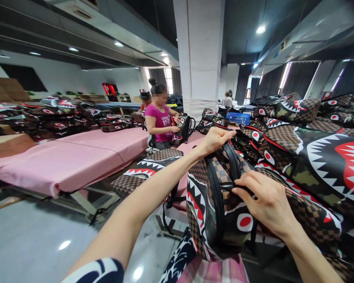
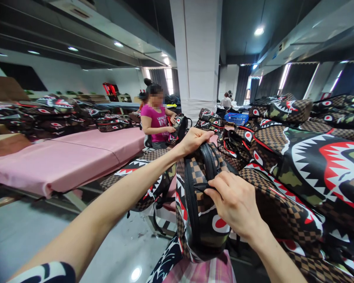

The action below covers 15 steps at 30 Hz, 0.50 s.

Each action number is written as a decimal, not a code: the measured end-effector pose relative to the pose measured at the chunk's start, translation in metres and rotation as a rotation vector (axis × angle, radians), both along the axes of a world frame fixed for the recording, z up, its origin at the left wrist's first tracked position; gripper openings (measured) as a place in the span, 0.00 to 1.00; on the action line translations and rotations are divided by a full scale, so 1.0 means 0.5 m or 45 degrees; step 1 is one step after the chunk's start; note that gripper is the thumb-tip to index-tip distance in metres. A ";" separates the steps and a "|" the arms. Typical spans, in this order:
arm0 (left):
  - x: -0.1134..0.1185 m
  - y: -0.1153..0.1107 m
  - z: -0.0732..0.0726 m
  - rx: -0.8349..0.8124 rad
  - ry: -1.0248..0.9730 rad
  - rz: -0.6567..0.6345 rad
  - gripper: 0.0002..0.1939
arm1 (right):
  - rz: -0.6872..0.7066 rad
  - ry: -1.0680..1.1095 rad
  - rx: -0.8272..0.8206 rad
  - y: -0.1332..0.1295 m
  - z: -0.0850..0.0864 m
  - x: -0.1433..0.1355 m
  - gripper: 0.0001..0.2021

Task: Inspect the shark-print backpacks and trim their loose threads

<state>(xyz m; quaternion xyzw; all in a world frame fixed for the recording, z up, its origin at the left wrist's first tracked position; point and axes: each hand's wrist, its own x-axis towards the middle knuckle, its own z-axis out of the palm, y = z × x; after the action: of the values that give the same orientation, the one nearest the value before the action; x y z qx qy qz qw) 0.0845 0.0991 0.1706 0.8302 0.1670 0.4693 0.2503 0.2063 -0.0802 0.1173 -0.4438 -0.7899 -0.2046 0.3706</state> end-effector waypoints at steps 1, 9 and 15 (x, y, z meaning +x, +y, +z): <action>-0.001 0.003 0.001 -0.002 -0.009 0.004 0.25 | 0.049 0.014 -0.036 -0.001 0.003 0.007 0.03; -0.030 0.090 -0.009 -0.101 -0.081 0.069 0.25 | -0.014 1.282 -0.197 0.014 -0.129 0.117 0.17; -0.013 0.156 0.018 0.034 0.023 0.305 0.25 | -0.025 1.630 -0.583 0.051 -0.309 0.049 0.19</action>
<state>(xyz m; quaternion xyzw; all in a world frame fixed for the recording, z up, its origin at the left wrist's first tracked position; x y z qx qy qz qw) 0.0778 0.1771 0.1795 0.8117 0.2610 0.4906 0.1798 0.2310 -0.0546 -0.0374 -0.5518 -0.4342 0.2676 0.6598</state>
